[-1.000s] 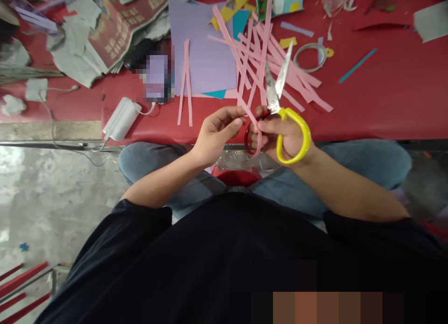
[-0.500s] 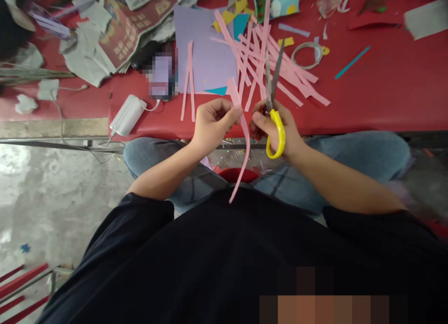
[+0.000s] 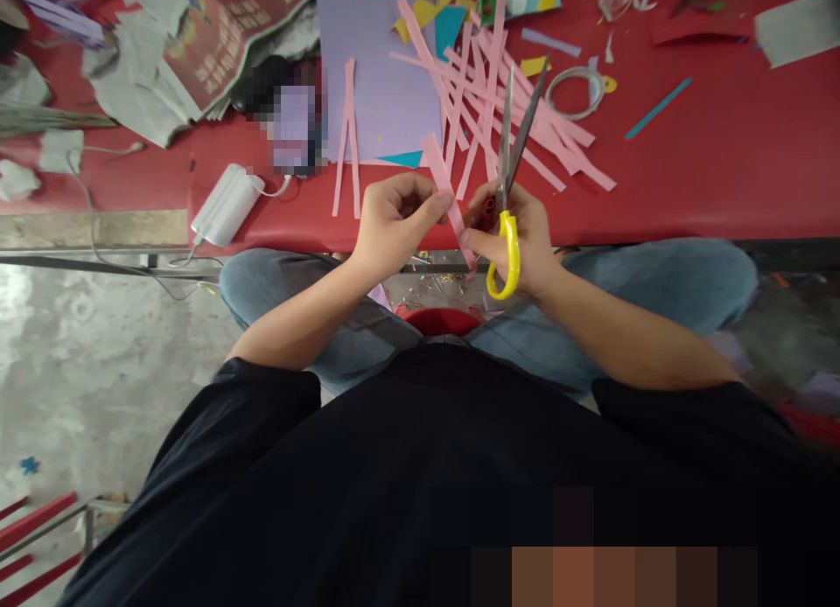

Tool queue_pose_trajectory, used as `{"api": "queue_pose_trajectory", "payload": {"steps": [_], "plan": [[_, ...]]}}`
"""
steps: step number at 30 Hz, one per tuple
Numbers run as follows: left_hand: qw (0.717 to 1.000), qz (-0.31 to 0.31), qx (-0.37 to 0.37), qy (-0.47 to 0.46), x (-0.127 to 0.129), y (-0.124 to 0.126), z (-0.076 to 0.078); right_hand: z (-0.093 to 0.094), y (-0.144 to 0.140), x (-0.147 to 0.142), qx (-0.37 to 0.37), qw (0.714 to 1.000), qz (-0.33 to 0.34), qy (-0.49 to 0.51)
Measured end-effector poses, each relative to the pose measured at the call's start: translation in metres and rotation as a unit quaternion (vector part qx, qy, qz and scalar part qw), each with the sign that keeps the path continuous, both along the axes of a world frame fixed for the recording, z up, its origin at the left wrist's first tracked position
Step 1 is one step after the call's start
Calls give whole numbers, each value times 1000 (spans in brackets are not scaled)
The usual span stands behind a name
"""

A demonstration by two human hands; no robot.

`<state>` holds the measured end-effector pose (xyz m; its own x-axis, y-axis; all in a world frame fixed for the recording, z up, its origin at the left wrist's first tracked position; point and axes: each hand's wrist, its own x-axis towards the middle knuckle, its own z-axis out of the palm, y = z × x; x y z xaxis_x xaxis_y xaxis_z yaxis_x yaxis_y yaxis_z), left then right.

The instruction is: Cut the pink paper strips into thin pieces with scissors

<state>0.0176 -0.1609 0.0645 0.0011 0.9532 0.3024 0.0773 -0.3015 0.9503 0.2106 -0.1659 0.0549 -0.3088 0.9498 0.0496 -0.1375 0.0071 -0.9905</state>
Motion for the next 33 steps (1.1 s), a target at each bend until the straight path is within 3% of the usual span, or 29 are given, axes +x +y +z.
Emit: {"api": "queue_pose_trajectory", "payload": {"steps": [7, 19, 24, 27, 29, 33], "plan": [[999, 35, 28, 10, 1, 2, -3, -1, 1, 6, 2, 995, 50, -82], [993, 12, -67, -96, -4, 7, -9, -5, -5, 19, 83, 971, 155, -164], [971, -19, -152, -185, -5, -2, 12, 1, 0, 22, 185, 940, 153, -241], [958, -43, -161, -235, -4, -8, 22, 8, 0, 22, 209, 921, 152, -291], [965, -52, -138, -216, -5, -5, 17, 10, -1, 22, 208, 913, 152, -316], [992, -29, -45, -111, -12, 13, -15, 10, -3, 23, 229, 900, 148, -341]]}}
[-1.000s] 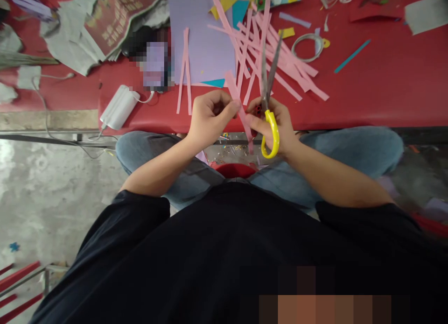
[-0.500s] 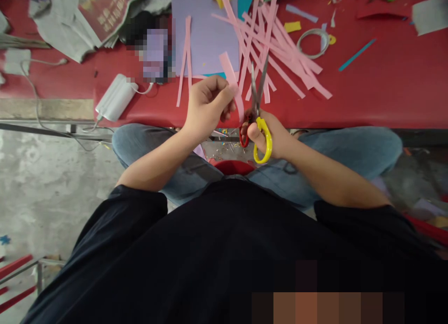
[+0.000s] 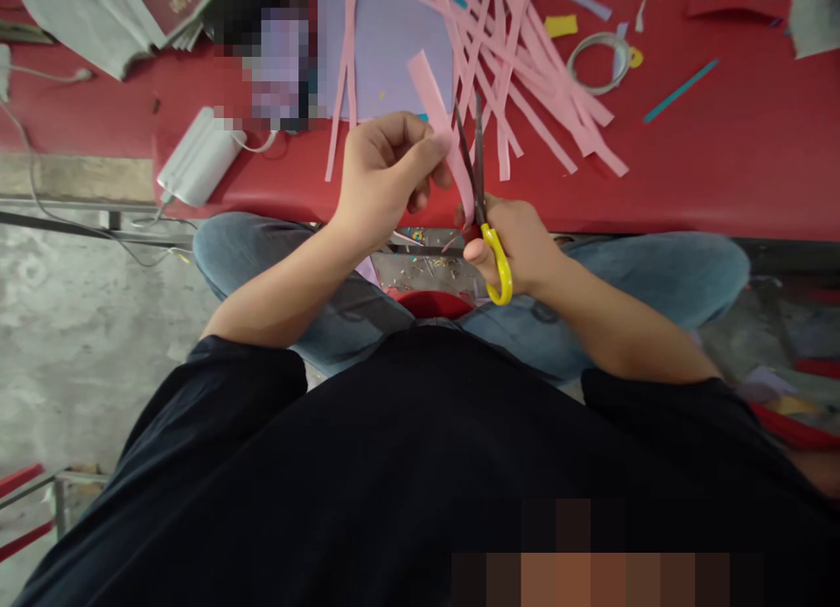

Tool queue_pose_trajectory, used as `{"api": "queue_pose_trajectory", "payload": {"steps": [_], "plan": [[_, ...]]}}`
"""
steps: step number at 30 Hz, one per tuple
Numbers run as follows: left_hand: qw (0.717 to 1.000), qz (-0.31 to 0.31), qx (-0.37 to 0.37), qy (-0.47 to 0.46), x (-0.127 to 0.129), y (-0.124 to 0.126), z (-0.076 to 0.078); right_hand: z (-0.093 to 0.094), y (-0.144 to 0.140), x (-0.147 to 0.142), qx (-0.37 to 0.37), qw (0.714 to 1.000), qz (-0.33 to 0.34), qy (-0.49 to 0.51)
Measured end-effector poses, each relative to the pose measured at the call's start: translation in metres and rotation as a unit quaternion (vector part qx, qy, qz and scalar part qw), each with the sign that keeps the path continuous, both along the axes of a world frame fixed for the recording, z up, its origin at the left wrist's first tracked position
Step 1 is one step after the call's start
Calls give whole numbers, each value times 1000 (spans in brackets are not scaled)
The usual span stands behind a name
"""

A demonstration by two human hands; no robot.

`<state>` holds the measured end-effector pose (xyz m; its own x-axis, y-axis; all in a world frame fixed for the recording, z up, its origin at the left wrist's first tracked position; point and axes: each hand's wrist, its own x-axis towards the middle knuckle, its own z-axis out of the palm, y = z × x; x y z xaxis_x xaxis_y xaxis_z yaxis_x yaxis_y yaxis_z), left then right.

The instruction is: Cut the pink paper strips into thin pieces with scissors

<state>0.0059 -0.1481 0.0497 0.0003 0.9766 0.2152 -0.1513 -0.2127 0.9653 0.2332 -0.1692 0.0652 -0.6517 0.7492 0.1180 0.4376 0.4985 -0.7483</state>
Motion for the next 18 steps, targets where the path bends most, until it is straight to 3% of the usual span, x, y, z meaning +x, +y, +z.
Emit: {"api": "queue_pose_trajectory", "payload": {"steps": [2, 5, 12, 18], "plan": [[999, 13, 13, 42, -3, 7, -13, 0, -1, 0, 2, 1000, 2, -4], [997, 24, 19, 70, -4, 11, -19, 1, -1, 0, -10, 1000, 7, -8], [995, 65, 36, 72, -3, 6, -8, 5, -5, -1, -53, 999, 7, 1], [993, 75, 42, 75, 0, 1, 5, 5, -8, -3, -46, 999, 12, 11]]}}
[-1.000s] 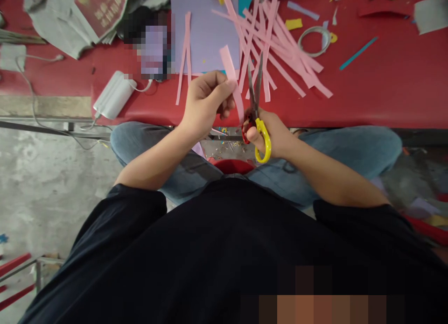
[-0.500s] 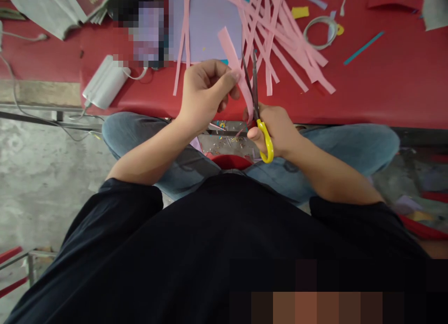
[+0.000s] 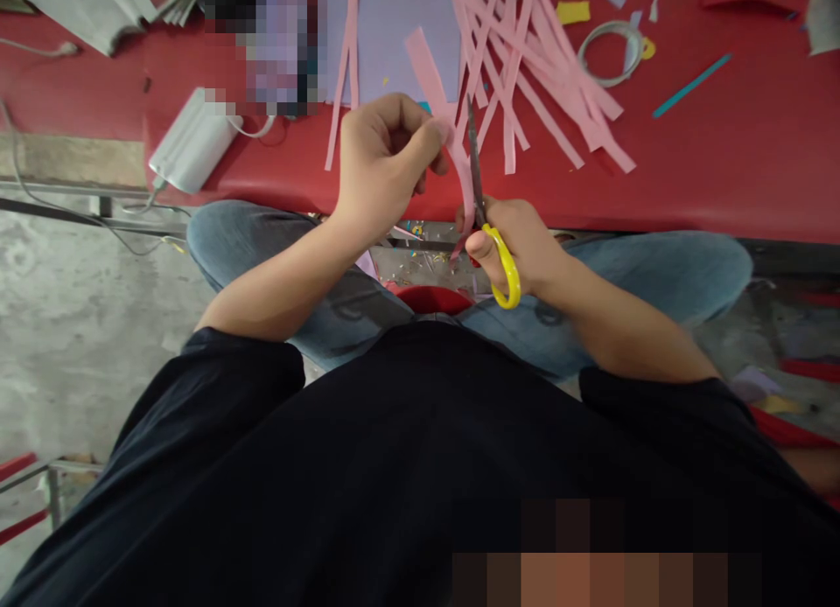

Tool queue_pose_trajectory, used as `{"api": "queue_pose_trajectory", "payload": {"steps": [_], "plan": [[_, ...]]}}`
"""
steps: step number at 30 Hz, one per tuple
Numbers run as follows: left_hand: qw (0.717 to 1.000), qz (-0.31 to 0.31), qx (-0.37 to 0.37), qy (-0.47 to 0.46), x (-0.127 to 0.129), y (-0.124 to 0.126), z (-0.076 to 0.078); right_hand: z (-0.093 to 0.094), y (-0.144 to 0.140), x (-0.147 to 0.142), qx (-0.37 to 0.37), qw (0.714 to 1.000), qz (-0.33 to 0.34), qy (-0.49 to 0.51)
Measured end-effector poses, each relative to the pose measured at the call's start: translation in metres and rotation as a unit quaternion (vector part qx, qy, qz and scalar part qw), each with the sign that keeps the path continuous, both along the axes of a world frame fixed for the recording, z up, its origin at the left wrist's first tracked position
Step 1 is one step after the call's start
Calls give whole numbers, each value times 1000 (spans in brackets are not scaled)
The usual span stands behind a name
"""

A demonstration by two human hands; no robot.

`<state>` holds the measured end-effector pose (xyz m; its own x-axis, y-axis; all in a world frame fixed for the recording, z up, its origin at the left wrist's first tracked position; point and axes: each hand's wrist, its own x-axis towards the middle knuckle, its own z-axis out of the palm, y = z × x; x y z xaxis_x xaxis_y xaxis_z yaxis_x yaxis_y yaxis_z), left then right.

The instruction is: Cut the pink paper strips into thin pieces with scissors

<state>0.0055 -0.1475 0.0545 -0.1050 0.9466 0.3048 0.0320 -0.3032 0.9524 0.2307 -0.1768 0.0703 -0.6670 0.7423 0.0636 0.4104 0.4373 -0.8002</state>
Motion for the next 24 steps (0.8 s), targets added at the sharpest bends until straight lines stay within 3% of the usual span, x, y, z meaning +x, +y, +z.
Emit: {"api": "queue_pose_trajectory", "payload": {"steps": [14, 24], "plan": [[999, 41, 35, -1, 3, -6, 11, 7, -6, -3, -47, 999, -15, 15], [998, 55, 26, -7, 5, -3, 14, 4, -4, -2, -21, 1000, -22, -8]]}}
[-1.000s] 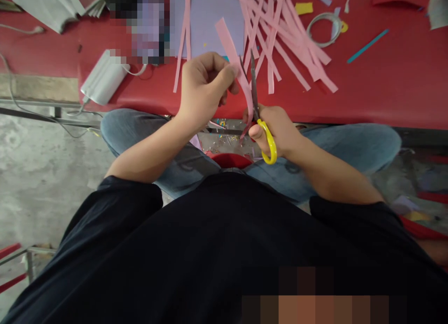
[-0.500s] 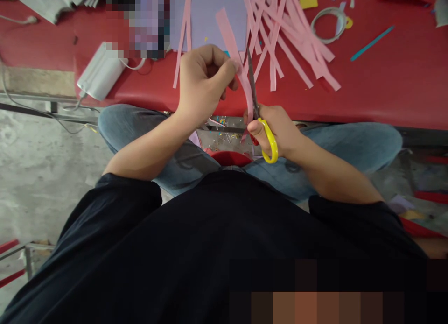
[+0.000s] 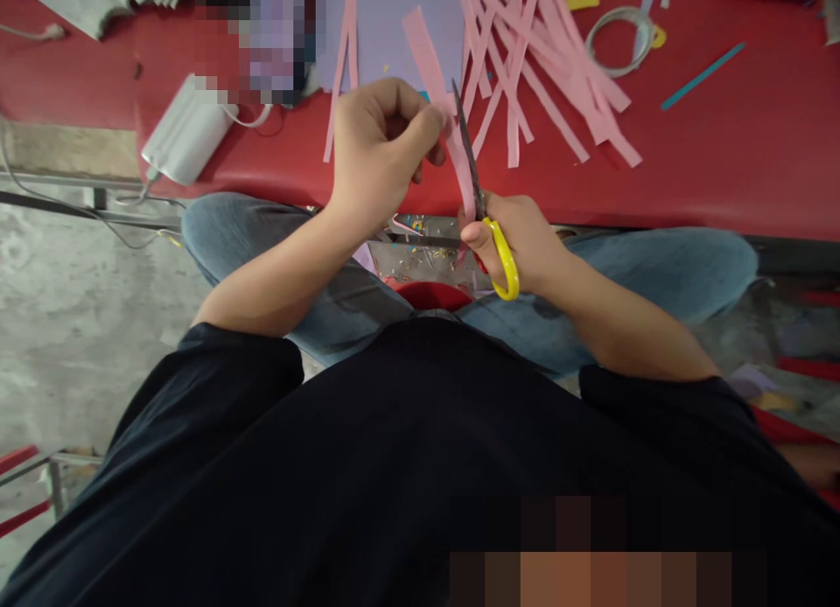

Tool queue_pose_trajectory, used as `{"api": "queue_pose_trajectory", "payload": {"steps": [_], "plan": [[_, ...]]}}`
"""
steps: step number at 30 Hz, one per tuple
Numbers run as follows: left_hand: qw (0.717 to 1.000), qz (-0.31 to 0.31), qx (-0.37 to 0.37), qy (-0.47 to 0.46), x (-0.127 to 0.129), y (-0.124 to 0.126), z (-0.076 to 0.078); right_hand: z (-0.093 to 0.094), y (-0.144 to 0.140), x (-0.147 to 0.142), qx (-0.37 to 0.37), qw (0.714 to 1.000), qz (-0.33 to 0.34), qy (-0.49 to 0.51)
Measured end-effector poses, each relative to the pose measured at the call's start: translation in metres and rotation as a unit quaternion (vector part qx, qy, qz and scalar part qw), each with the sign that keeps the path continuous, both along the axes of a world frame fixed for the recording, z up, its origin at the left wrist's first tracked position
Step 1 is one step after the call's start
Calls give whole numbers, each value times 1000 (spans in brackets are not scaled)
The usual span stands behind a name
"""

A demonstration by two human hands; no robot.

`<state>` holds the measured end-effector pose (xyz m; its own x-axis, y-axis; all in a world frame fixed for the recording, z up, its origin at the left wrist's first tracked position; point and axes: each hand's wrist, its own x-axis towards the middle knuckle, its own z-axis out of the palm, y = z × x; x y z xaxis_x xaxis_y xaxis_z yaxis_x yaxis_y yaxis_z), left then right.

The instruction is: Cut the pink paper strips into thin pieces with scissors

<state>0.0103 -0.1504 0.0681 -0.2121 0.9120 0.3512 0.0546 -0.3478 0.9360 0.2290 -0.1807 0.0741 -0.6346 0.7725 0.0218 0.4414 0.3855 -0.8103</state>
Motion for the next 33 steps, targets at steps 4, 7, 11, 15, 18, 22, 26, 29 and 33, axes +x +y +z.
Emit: {"api": "queue_pose_trajectory", "payload": {"steps": [4, 7, 11, 15, 18, 22, 26, 29, 33], "plan": [[1000, -10, -21, 2, -1, -1, 0, -4, 0, 0, -7, 1000, -14, 8], [1000, -19, -22, 2, -2, 0, -1, -5, -1, -1, 3, 1000, -23, 5], [999, -33, -28, -11, -3, 1, -5, -5, 1, -1, 29, 999, -28, -11], [999, -36, -41, 1, -3, 0, -5, -5, 8, 5, 26, 999, 6, -39], [999, -35, -36, 9, -3, -3, -2, -6, 12, 12, 5, 1000, 13, -27], [999, -38, -18, 22, -1, -7, -1, -7, 9, 17, -17, 1000, 11, -7], [998, -54, 4, 33, 3, -9, -8, -5, 3, 13, -22, 1000, 16, -11], [998, -48, -17, 35, 8, -9, -17, -2, 0, 7, 2, 998, 19, -57], [998, -60, -30, 9, 11, -4, -32, -2, -2, 3, 38, 993, 21, -106]]}}
